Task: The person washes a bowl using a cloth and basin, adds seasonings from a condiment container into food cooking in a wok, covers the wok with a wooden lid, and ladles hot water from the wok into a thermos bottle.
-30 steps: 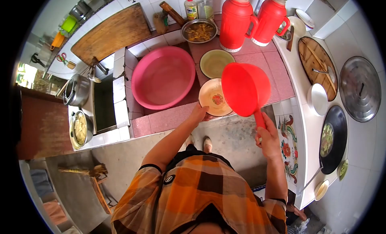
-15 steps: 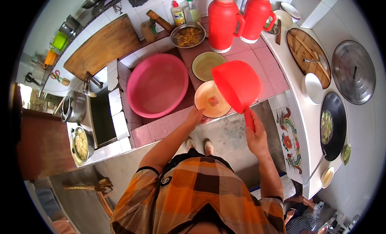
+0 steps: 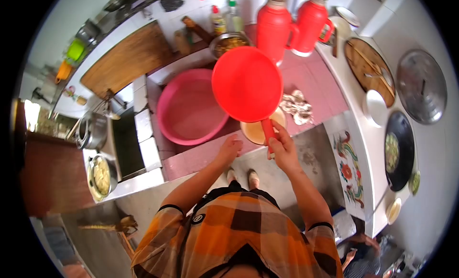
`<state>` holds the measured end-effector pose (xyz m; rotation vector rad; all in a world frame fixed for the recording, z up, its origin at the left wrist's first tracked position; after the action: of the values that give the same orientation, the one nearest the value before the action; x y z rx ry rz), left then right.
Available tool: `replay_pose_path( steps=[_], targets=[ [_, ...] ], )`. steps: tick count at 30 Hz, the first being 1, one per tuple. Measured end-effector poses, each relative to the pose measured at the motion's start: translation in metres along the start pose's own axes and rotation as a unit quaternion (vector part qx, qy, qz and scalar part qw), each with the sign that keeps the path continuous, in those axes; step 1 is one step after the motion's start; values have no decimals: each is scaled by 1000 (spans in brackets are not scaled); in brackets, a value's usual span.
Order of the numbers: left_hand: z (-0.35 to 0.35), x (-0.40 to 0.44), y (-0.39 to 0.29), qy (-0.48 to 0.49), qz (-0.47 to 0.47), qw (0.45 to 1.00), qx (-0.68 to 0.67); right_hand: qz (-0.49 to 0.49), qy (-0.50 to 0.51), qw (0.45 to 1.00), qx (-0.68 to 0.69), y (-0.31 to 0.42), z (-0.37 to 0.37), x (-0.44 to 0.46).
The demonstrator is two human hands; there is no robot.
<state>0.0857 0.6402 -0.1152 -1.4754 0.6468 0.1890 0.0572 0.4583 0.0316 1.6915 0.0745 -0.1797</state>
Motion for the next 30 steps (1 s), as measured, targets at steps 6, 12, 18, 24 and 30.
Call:
replay_pose_path(
  steps=[6, 12, 18, 24, 30],
  targets=[
    [75, -49, -59, -48, -48, 973, -221, -39, 160, 984, 73, -65, -132, 22],
    [204, -67, -39, -275, -45, 947, -159, -224, 266, 937, 37, -111, -162, 13],
    [328, -69, -19, -297, -22, 938, -177, -255, -131, 937, 201, -159, 4, -4],
    [377, -54, -36, -259, 24, 937, -232, -270, -151, 944, 114, -141, 31, 35],
    [407, -100, -90, -443, -29, 837, 320, -211, -205, 947, 130, -131, 25, 34]
  ],
)
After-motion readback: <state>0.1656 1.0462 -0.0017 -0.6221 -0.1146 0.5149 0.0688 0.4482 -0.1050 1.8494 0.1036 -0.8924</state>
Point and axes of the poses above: each hand's wrist, its own x-axis towards the middle knuckle, its own z-axis out of the back of the hand, y = z × x, the point moved 4 cm from there along x, towards the middle knuckle
